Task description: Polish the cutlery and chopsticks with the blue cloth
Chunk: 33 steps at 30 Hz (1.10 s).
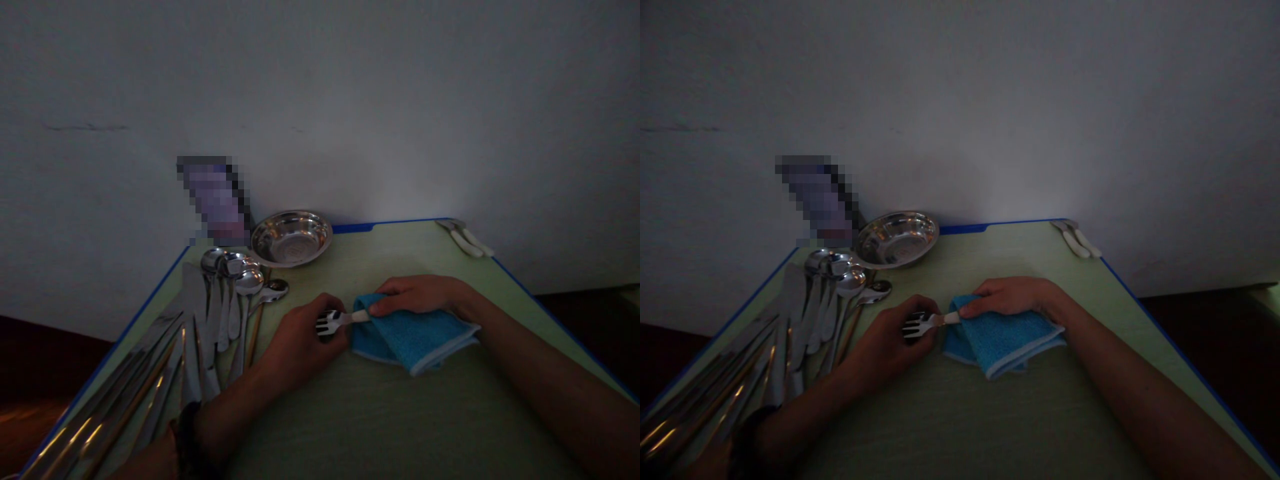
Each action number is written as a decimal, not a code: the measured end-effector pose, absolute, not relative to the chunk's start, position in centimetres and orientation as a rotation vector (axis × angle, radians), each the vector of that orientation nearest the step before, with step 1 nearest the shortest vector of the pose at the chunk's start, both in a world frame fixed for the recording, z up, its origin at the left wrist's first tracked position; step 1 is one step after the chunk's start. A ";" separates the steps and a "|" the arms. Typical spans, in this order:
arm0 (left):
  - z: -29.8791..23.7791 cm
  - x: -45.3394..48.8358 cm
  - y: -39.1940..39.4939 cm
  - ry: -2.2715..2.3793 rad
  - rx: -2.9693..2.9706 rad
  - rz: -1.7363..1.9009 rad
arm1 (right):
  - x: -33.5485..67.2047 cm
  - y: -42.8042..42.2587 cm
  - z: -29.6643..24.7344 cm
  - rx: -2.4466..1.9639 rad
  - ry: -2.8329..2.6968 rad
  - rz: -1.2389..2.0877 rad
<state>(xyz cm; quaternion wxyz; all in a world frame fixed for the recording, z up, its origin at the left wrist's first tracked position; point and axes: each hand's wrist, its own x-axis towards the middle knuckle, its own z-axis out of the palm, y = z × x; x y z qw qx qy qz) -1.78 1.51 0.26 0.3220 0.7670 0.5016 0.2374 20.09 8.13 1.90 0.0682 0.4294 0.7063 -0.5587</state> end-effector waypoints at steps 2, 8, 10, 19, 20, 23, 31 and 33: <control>0.1 -1.8 1.6 1.311 2.009 0.632 | 20.1 8.1 2.0 1.286 2.096 -1.704; -0.4 -1.9 1.7 1.239 1.974 0.663 | 19.9 8.1 2.2 1.212 2.121 -1.703; -0.5 -1.9 1.7 1.217 1.950 0.662 | 19.8 8.0 2.2 1.171 2.109 -1.751; -0.1 -1.8 1.7 1.196 1.893 0.623 | 19.5 7.9 2.2 1.050 2.121 -1.778; -0.1 -1.8 1.7 1.180 1.877 0.615 | 19.5 7.9 2.2 1.041 2.122 -1.782; 0.1 -1.9 1.9 1.164 1.859 0.602 | 19.5 7.9 2.2 1.016 2.135 -1.794; 0.3 -1.8 2.0 1.218 1.905 0.589 | 19.4 7.9 2.5 1.006 2.149 -1.758; 0.3 -1.7 2.0 1.210 1.895 0.587 | 19.3 7.8 2.5 1.012 2.135 -1.767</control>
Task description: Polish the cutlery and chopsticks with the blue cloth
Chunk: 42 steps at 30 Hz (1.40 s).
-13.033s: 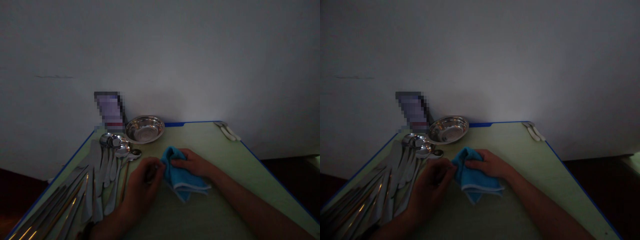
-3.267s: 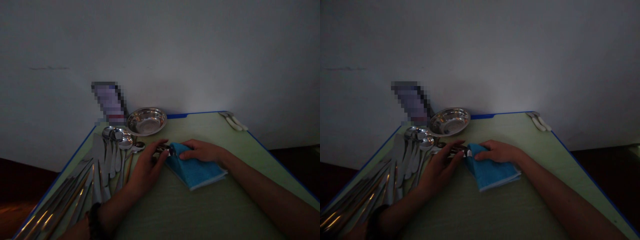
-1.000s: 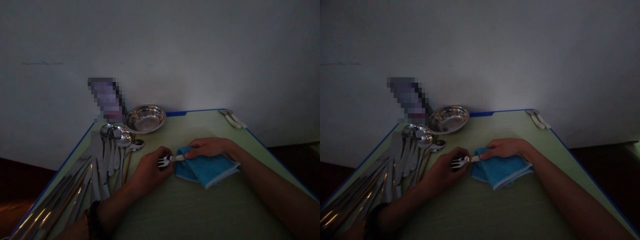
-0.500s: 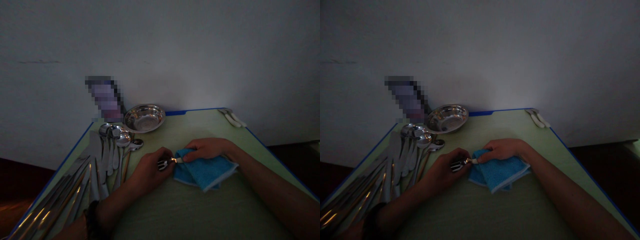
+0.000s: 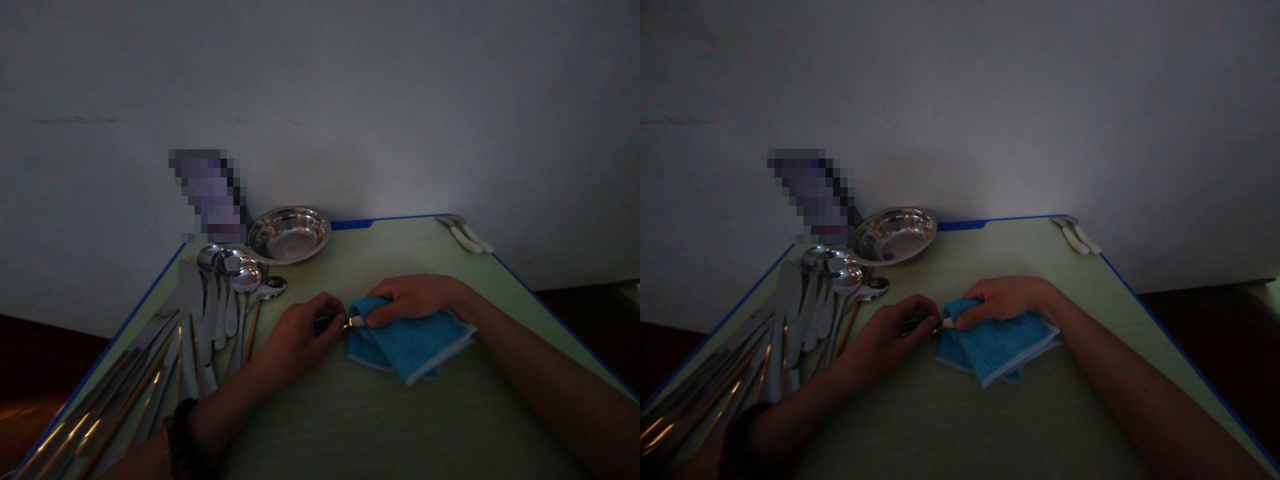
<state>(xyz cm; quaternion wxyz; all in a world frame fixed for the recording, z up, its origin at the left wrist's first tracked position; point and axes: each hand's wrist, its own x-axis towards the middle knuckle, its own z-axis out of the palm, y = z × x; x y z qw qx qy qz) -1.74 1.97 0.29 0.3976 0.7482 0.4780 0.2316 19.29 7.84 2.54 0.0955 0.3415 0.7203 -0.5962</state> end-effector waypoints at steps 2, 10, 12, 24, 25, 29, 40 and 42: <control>0.4 -1.7 1.9 1.202 1.874 0.595 | 19.3 7.8 2.4 1.027 2.124 -1.784; 0.8 -1.7 1.6 1.126 1.596 0.740 | 20.6 8.0 1.5 1.118 1.783 -2.249; 0.6 -1.7 1.6 1.203 1.675 0.742 | 20.6 8.0 1.5 1.114 1.810 -2.218; 0.1 -1.8 1.8 1.219 1.950 0.612 | 18.3 7.2 2.2 1.086 2.260 -1.676; 0.1 -1.9 1.8 1.219 1.947 0.615 | 18.1 7.1 2.2 1.088 2.314 -1.625; 0.0 -1.9 1.8 1.218 1.932 0.600 | 17.6 6.7 2.3 1.077 2.510 -1.412; 0.6 -2.0 1.9 1.165 1.890 0.657 | 18.0 7.0 1.9 1.055 2.383 -1.713; 0.7 -2.0 2.0 1.174 1.877 0.683 | 18.1 7.1 1.7 1.097 2.343 -1.786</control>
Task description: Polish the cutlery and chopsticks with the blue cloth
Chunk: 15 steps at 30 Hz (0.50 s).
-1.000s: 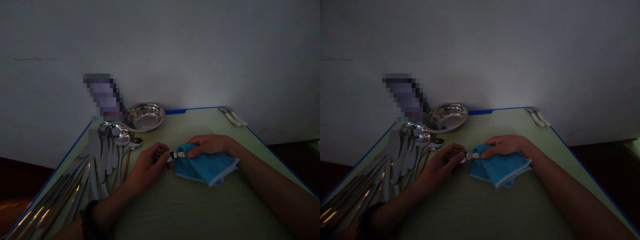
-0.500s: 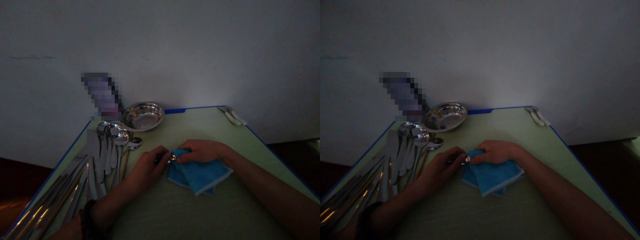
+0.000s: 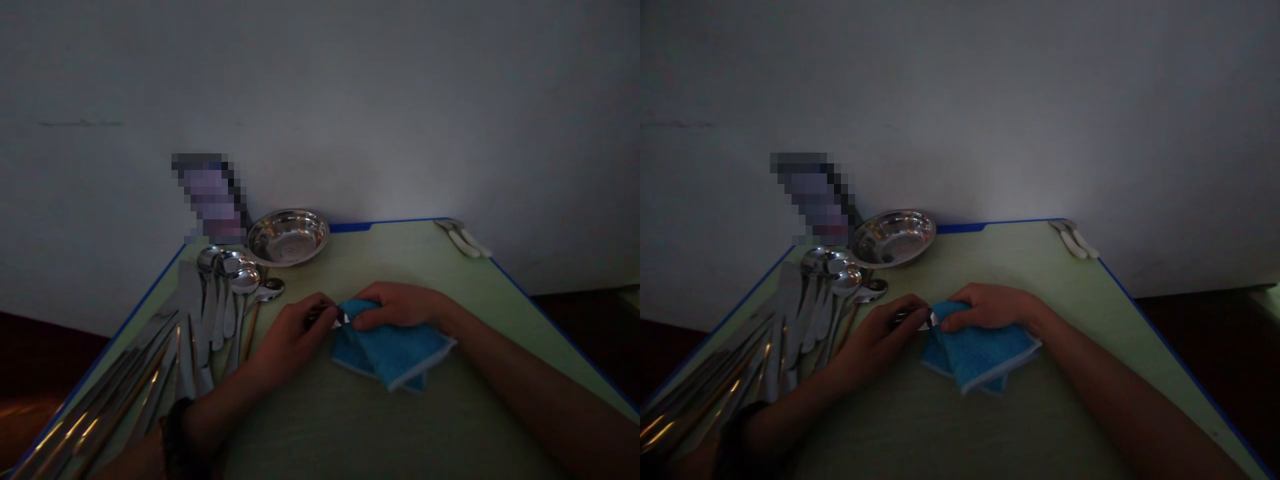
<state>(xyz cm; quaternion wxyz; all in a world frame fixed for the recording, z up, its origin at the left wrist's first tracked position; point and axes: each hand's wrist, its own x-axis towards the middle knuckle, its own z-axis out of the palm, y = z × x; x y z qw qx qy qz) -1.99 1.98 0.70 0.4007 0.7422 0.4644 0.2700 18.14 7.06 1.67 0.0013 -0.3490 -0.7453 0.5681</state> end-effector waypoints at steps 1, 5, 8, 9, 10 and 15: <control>0.7 -2.0 2.0 1.181 1.870 0.696 | 18.2 7.1 1.6 -1.105 -2.293 1.809; 0.8 -1.9 1.9 1.188 1.816 0.730 | 18.4 7.1 1.2 -1.094 -2.096 1.925; 0.7 -1.9 1.8 1.183 1.801 0.727 | 18.5 7.2 1.2 -1.088 -2.060 1.960; 0.7 -1.9 1.8 1.185 1.805 0.726 | 18.5 7.3 1.2 -1.089 -2.066 1.962; 0.7 -1.9 1.8 1.190 1.809 0.724 | 18.5 7.3 1.2 -1.089 -2.071 1.964; 0.9 -1.8 1.8 1.232 1.862 0.653 | 18.7 7.9 1.3 -1.168 -1.843 2.064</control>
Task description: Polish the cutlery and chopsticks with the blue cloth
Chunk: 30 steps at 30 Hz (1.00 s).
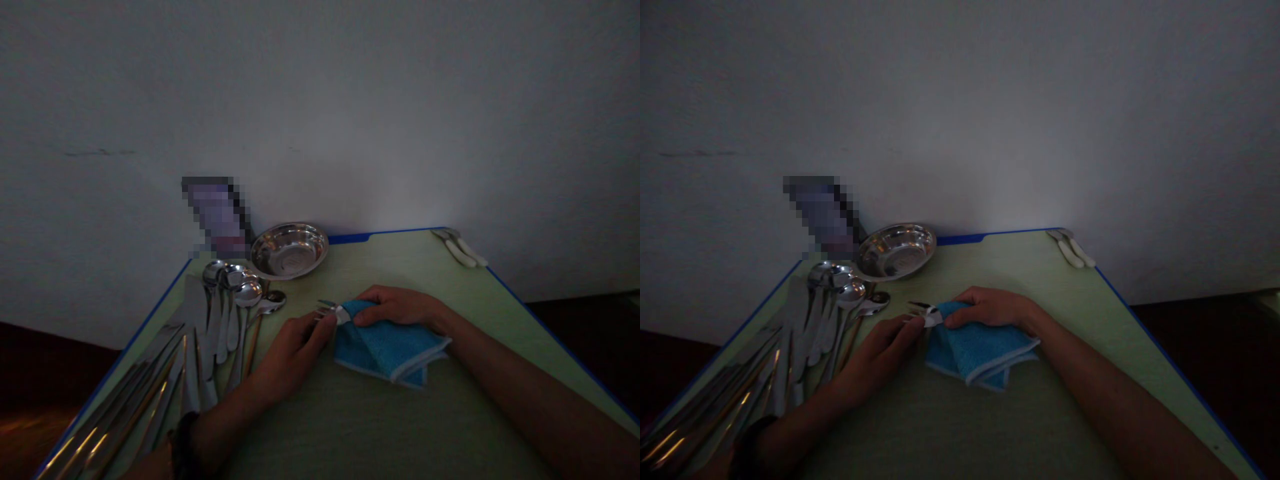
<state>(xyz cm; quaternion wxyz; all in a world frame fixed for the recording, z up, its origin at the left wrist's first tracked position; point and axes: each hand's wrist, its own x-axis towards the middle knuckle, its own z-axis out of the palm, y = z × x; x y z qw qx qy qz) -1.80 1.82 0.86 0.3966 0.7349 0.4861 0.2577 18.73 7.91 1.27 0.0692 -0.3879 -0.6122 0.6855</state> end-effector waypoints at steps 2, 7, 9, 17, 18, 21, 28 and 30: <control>0.9 -1.8 1.7 1.251 1.948 0.578 | 19.0 8.1 1.3 -1.278 -1.606 2.039; 0.8 -1.6 1.2 1.190 2.296 0.330 | 19.5 8.3 1.3 -1.364 -1.385 2.021; 0.7 -1.5 0.9 1.160 2.430 0.258 | 19.5 8.3 1.3 -1.348 -1.381 2.028; 1.3 -1.2 0.2 1.002 2.721 0.071 | 19.6 7.8 1.2 -1.315 -1.435 1.988; 1.4 -1.2 0.2 0.996 2.724 0.060 | 19.7 7.8 1.0 -1.318 -1.435 1.991; 1.8 -1.3 0.3 0.991 2.705 0.048 | 20.0 8.0 0.6 -1.291 -1.430 2.027; 2.8 -1.1 0.4 1.008 2.555 0.072 | 20.1 8.0 1.0 -1.224 -1.402 2.038; 3.2 -1.1 0.4 1.025 2.494 0.070 | 20.0 8.1 1.1 -1.214 -1.377 2.064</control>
